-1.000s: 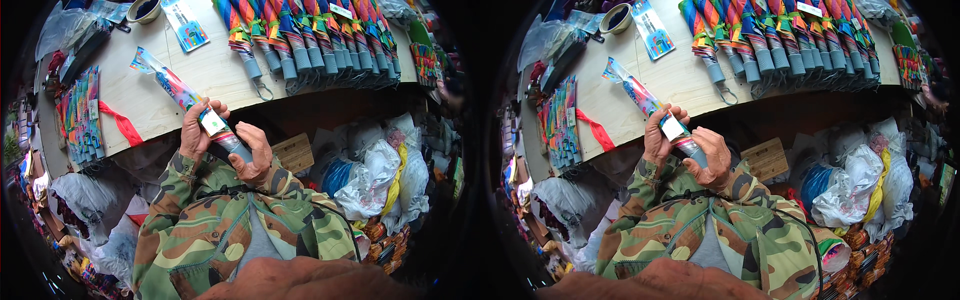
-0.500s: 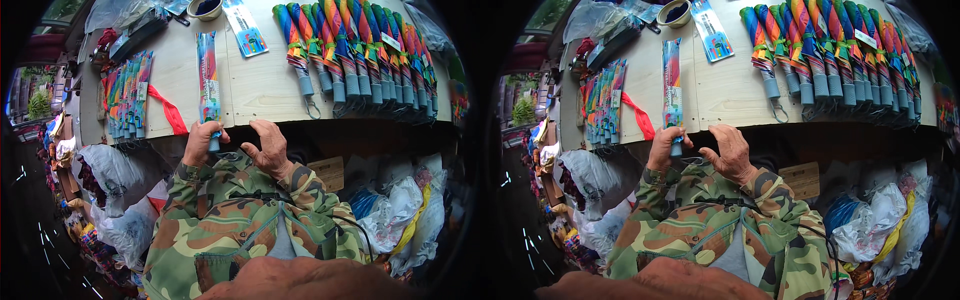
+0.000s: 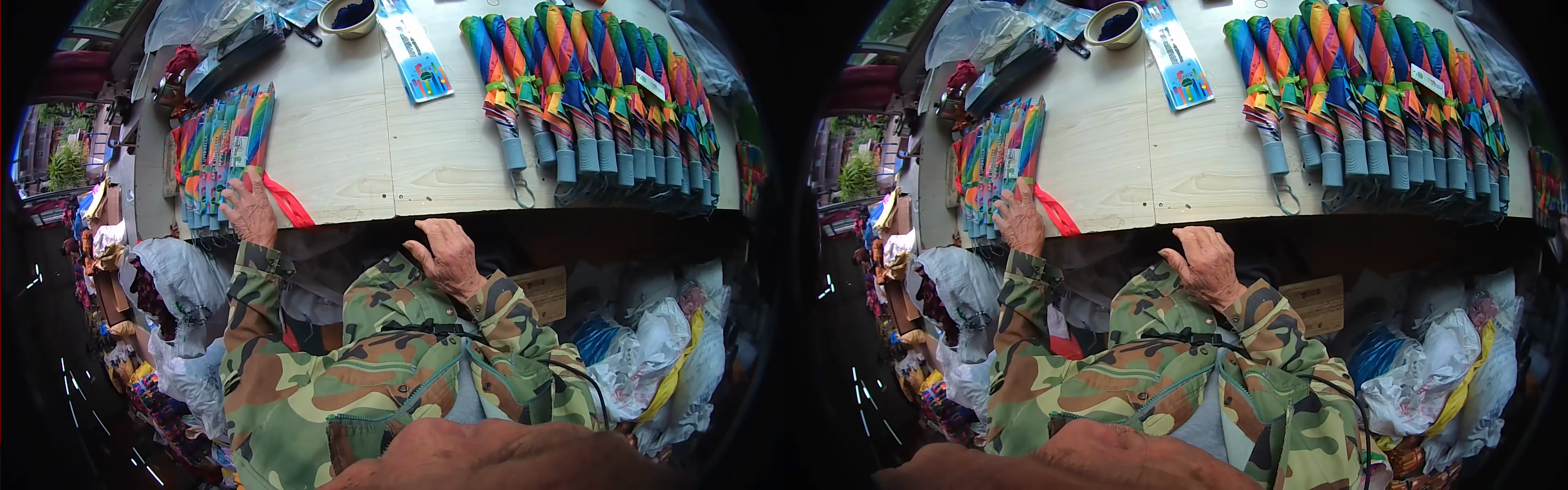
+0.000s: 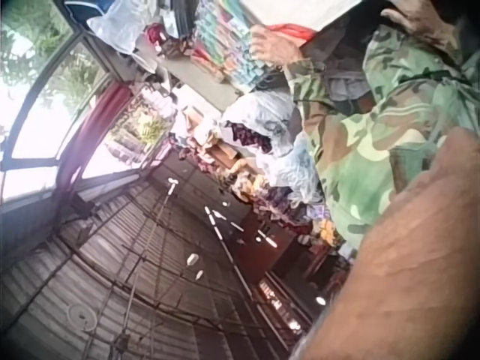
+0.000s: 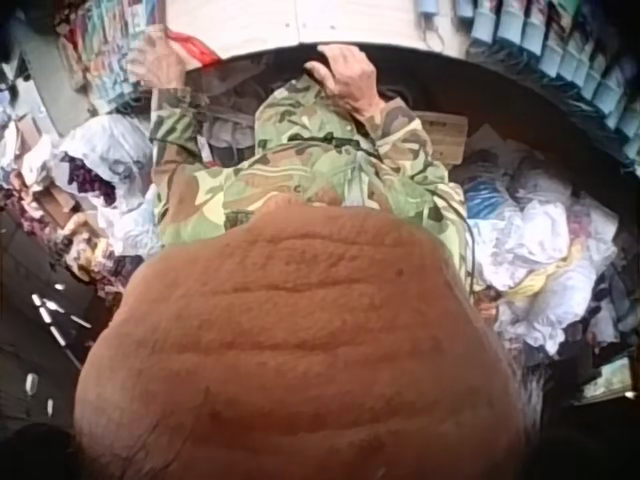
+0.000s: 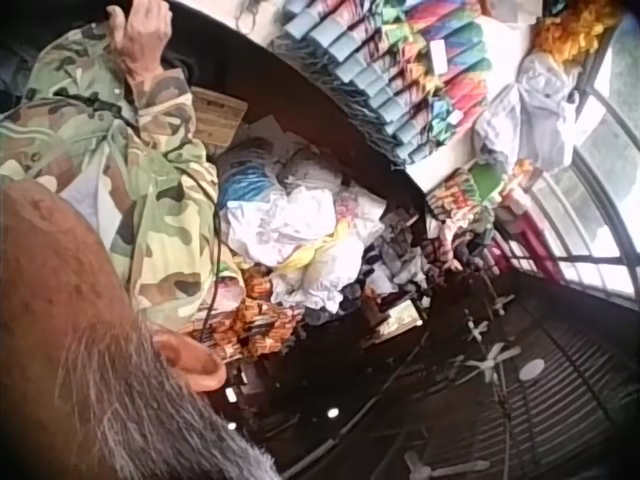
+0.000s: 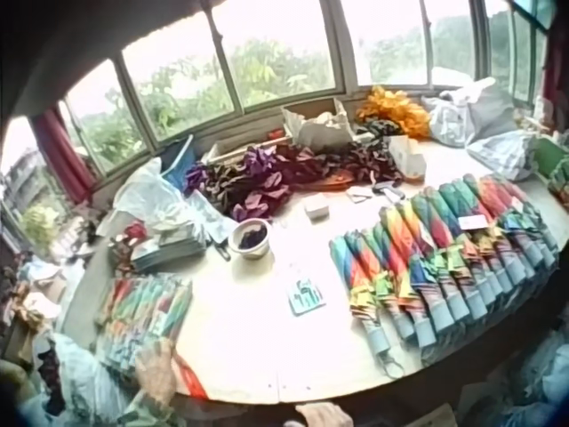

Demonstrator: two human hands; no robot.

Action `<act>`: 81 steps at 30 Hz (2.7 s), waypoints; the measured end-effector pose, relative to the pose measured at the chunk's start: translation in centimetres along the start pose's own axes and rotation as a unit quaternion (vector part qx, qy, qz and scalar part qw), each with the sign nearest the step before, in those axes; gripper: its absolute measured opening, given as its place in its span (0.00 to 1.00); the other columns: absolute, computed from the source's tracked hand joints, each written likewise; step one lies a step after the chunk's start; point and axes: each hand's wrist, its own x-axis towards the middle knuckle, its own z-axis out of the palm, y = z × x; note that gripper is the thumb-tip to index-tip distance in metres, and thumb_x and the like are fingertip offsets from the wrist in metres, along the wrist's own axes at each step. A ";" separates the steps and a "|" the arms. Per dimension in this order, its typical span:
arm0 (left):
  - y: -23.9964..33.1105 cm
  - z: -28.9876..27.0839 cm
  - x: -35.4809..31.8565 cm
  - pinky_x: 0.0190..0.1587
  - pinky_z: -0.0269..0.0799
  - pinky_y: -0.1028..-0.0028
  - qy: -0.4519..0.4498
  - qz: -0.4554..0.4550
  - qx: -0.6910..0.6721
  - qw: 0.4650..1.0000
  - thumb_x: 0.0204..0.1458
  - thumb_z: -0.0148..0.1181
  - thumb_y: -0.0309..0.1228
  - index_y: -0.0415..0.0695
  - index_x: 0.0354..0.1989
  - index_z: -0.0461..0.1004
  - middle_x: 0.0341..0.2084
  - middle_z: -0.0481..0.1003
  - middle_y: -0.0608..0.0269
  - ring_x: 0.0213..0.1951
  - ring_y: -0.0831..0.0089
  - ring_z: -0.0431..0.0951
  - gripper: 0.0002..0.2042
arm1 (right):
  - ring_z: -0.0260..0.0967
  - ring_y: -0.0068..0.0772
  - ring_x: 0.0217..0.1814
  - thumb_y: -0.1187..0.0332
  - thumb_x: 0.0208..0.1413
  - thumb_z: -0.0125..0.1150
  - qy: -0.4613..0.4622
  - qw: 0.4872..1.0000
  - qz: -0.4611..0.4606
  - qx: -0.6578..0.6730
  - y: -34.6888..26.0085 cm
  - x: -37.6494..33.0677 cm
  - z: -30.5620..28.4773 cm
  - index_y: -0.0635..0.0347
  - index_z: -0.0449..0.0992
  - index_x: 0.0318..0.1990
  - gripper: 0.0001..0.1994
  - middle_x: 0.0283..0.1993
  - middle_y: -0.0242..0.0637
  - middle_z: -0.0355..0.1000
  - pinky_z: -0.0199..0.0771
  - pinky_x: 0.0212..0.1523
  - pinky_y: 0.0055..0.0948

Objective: Packaging individual small umbrellas into clear plastic protective sleeves.

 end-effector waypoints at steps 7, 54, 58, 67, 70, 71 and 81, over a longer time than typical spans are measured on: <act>0.1 3.1 4.5 0.47 0.72 0.58 0.024 0.221 -0.130 0.966 0.59 0.58 0.30 0.45 0.42 0.79 0.35 0.76 0.58 0.46 0.60 0.77 0.07 | 0.79 0.50 0.50 0.55 0.65 0.73 0.012 1.000 0.009 -0.009 0.7 -0.1 -0.2 0.64 0.81 0.52 0.21 0.47 0.45 0.81 0.79 0.49 0.44; 19.3 -23.8 -6.6 0.38 0.77 0.52 -0.209 0.254 -0.723 0.608 0.59 0.72 0.34 0.37 0.61 0.66 0.31 0.80 0.39 0.37 0.35 0.82 0.27 | 0.84 0.33 0.44 0.55 0.67 0.75 0.211 0.739 0.275 0.578 5.4 9.5 -13.7 0.69 0.69 0.67 0.32 0.46 0.40 0.81 0.86 0.47 0.36; 16.5 -25.6 -5.2 0.41 0.82 0.56 -0.339 0.256 -0.750 0.507 0.56 0.80 0.45 0.38 0.66 0.66 0.37 0.84 0.46 0.41 0.55 0.88 0.37 | 0.77 0.29 0.30 0.68 0.68 0.65 0.178 0.663 0.200 0.699 8.0 9.2 -12.3 0.64 0.69 0.67 0.24 0.32 0.33 0.74 0.83 0.36 0.37; 20.0 -23.9 -8.7 0.28 0.75 0.63 -0.296 0.181 -0.823 0.450 0.65 0.66 0.36 0.40 0.46 0.76 0.24 0.79 0.59 0.23 0.63 0.81 0.12 | 0.72 0.27 0.23 0.66 0.69 0.64 0.159 0.649 0.187 0.720 6.1 10.8 -10.4 0.70 0.64 0.69 0.27 0.28 0.32 0.69 0.81 0.29 0.35; 20.9 -23.2 -8.9 0.35 0.77 0.49 -0.094 0.186 -0.709 0.674 0.66 0.66 0.34 0.40 0.52 0.77 0.28 0.79 0.43 0.32 0.35 0.79 0.13 | 0.74 0.26 0.22 0.71 0.62 0.70 0.200 0.779 0.298 0.514 3.2 11.0 -9.6 0.75 0.65 0.65 0.29 0.29 0.35 0.72 0.80 0.27 0.29; 20.8 -23.4 -8.5 0.35 0.77 0.49 -0.096 0.188 -0.708 0.673 0.66 0.66 0.34 0.40 0.52 0.77 0.28 0.79 0.43 0.32 0.35 0.79 0.13 | 0.74 0.26 0.22 0.71 0.62 0.70 0.204 0.776 0.316 0.506 3.0 10.9 -9.4 0.75 0.65 0.64 0.28 0.30 0.35 0.72 0.81 0.28 0.28; 12.3 -24.4 -0.6 0.44 0.81 0.57 -0.325 0.182 -0.718 0.588 0.58 0.68 0.66 0.36 0.54 0.80 0.35 0.85 0.43 0.42 0.52 0.88 0.38 | 0.69 0.24 0.17 0.70 0.55 0.74 -0.093 0.784 0.310 0.530 4.5 7.5 -12.5 0.64 0.75 0.46 0.16 0.26 0.31 0.71 0.68 0.20 0.26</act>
